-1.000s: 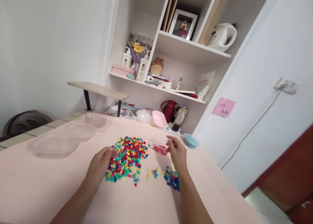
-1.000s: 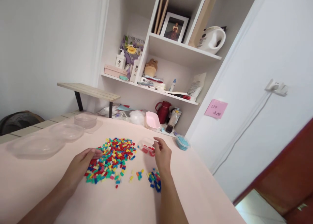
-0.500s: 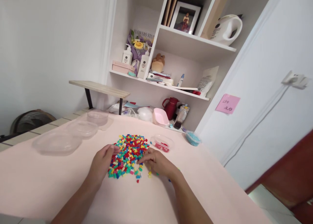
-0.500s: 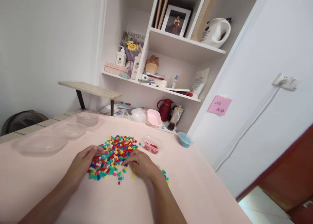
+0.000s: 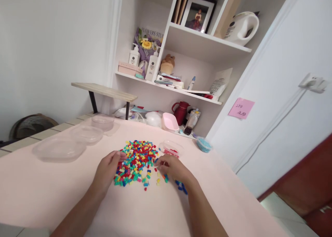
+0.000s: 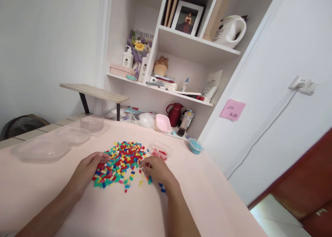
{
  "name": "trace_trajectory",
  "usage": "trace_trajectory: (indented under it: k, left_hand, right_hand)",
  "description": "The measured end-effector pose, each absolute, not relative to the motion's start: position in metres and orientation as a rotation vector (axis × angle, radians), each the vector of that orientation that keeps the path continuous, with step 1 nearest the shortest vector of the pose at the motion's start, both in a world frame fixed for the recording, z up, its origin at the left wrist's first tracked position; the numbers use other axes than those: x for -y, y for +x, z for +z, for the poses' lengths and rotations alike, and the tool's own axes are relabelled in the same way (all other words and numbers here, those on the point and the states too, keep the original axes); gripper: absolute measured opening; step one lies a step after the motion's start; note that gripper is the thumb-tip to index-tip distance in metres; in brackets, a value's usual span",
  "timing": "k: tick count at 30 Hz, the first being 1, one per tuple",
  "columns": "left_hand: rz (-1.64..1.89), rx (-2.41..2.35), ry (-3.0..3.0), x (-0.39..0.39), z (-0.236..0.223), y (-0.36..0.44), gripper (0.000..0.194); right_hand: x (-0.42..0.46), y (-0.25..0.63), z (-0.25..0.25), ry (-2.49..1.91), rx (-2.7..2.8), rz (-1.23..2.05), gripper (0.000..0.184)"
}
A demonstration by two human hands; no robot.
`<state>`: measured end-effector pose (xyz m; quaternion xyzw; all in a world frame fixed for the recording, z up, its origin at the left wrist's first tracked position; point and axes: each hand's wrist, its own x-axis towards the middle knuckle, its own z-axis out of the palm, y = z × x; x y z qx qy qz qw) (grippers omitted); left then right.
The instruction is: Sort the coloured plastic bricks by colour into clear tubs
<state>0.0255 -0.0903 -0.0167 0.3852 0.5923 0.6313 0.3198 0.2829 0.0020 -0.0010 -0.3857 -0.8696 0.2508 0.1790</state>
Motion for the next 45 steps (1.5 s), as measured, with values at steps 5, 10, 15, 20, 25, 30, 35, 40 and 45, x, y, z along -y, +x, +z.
trace_trajectory:
  k: [5, 10, 15, 20, 25, 30, 35, 40, 45]
  left_hand:
    - [1.659, -1.545, 1.010, 0.090, -0.016, 0.026, 0.040]
    - [1.654, -1.551, 1.002, 0.092, -0.014, 0.027, 0.039]
    - [1.679, -1.545, 0.989, 0.093, -0.013, 0.028, 0.042]
    - [1.681, -1.534, 0.988, 0.092, -0.014, 0.027, 0.044]
    - [1.671, -1.542, 1.002, 0.092, -0.013, 0.027, 0.042]
    - [1.671, -1.552, 1.006, 0.092, -0.013, 0.026, 0.043]
    - [1.656, -1.582, 1.001, 0.091, -0.015, 0.025, 0.046]
    - [1.670, -1.554, 0.997, 0.090, -0.017, 0.024, 0.044]
    - [1.665, -1.543, 0.987, 0.087, -0.021, 0.023, 0.042]
  right_hand:
    - [-0.002, 0.281, -0.005, -1.089, 2.475, 0.732, 0.021]
    - [-0.002, 0.278, -0.004, -1.087, 2.517, 0.624, 0.020]
    - [0.000, 0.275, -0.002, -1.094, 2.520, 0.621, 0.016]
    - [0.001, 0.275, -0.001, -1.142, 2.513, 0.678, 0.012]
    - [-0.001, 0.276, -0.003, -1.166, 2.494, 0.707, 0.008]
    - [-0.001, 0.280, -0.004, -1.141, 2.440, 0.778, 0.007]
    - [-0.006, 0.290, 0.005, -1.128, 2.216, 0.748, 0.005]
    - [-0.017, 0.302, 0.012, -1.170, 1.775, 0.507, 0.015]
    - [-0.025, 0.313, 0.006, -1.218, 1.566, 0.350, 0.030]
